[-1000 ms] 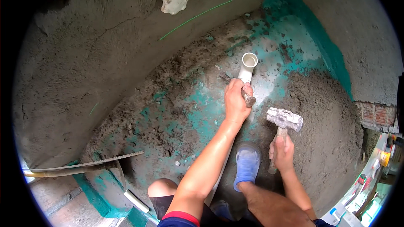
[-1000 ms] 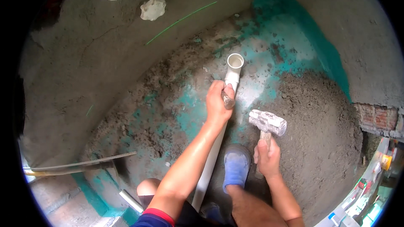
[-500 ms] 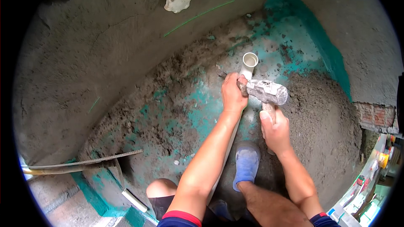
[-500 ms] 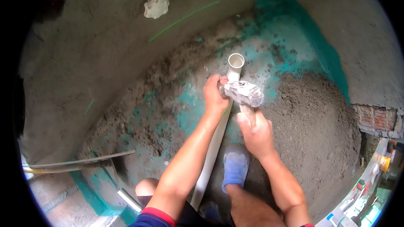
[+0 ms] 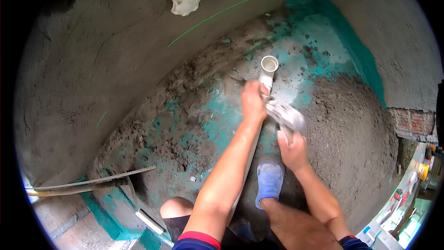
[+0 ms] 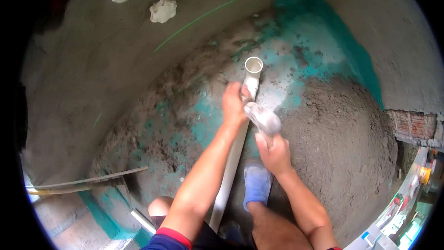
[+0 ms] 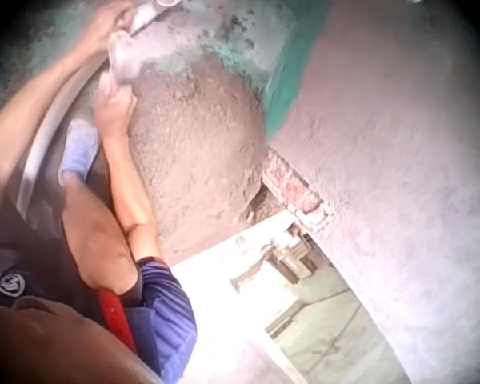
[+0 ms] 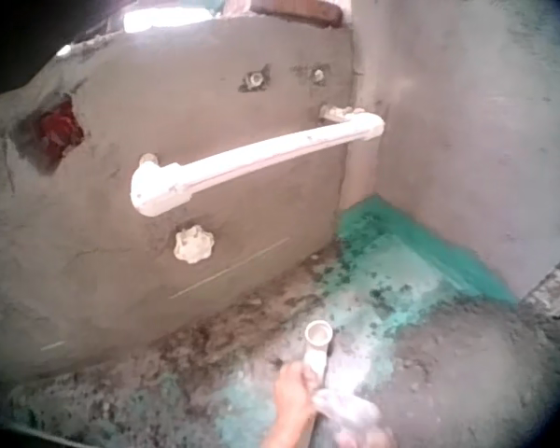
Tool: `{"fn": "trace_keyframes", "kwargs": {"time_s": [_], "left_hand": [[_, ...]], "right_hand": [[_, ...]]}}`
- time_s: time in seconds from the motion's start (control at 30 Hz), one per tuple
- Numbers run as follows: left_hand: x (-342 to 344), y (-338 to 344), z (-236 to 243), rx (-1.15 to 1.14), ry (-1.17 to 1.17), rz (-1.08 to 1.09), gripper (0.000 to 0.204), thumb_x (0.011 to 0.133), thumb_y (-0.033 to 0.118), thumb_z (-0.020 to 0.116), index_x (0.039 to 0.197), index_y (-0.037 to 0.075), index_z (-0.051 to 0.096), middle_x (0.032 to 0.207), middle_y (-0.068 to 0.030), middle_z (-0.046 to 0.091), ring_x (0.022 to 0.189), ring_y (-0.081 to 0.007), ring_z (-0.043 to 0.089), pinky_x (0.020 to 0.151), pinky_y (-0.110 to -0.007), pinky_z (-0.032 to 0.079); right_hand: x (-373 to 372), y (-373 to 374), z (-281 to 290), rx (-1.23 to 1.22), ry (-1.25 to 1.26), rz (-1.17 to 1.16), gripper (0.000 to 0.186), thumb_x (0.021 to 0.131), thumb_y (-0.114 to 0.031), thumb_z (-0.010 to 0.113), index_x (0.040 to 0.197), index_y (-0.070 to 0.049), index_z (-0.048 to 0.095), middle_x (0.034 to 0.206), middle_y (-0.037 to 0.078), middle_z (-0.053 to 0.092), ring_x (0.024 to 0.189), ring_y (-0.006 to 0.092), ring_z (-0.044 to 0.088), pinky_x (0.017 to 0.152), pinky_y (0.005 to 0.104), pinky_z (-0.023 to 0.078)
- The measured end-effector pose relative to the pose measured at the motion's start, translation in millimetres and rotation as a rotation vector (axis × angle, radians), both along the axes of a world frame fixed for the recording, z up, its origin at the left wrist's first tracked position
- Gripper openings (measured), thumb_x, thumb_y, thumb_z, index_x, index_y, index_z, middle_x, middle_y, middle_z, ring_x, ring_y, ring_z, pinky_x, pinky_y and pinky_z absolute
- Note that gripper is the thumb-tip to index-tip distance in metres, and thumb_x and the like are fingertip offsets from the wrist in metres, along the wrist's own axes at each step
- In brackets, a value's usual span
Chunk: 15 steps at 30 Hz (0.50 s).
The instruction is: The person installs a PVC pipe into a wall by using a hammer and a chisel to chip away concrete and soil, positioning the pipe, and checking measurements with a tape measure.
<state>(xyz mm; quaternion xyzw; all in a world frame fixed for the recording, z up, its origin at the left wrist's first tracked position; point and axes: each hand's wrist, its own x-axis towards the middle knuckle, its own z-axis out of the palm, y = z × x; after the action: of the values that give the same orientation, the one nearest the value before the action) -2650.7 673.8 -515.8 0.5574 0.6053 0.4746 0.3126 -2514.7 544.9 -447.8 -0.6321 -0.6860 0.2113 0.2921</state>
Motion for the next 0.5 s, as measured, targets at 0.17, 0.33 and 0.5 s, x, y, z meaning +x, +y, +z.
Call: {"fn": "trace_keyframes", "kwargs": {"time_s": [0.17, 0.33, 0.5], "left_hand": [[-20.4, -2.2, -11.0, 0.088, 0.218, -0.033, 0.018, 0.089, 0.014, 0.059, 0.083, -0.001, 0.053, 0.083, -0.0236, 0.054, 0.078, -0.0461, 0.053, 0.071, -0.05, 0.044], [6.5, -32.9, 13.8, 0.023, 0.108, -0.105, 0.016, 0.086, 0.012, 0.061, 0.079, 0.0, 0.053, 0.081, -0.0216, 0.055, 0.075, -0.0429, 0.054, 0.069, -0.048, 0.045], [1.3, -9.9, 21.5, 0.09, 0.145, -0.073, 0.019, 0.086, 0.015, 0.062, 0.078, 0.0, 0.054, 0.08, -0.0209, 0.056, 0.075, -0.0425, 0.055, 0.068, -0.048, 0.046]], "right_hand": [[-5.1, -30.6, 11.2, -0.228, 0.572, -0.149, 0.032, 0.097, -0.03, 0.055, 0.095, 0.002, 0.058, 0.065, 0.007, 0.057, 0.052, 0.0172, 0.053, 0.049, 0.0303, 0.042], [9.8, -39.5, 14.6, -0.366, 0.628, -0.145, 0.042, 0.1, -0.043, 0.05, 0.088, -0.003, 0.049, 0.061, 0.004, 0.052, 0.045, 0.0101, 0.047, 0.042, 0.0246, 0.038], [5.7, -39.8, 20.2, -0.359, 0.663, -0.27, 0.045, 0.1, -0.047, 0.05, 0.087, -0.004, 0.049, 0.06, 0.005, 0.052, 0.046, 0.0105, 0.048, 0.042, 0.0253, 0.039]]}}
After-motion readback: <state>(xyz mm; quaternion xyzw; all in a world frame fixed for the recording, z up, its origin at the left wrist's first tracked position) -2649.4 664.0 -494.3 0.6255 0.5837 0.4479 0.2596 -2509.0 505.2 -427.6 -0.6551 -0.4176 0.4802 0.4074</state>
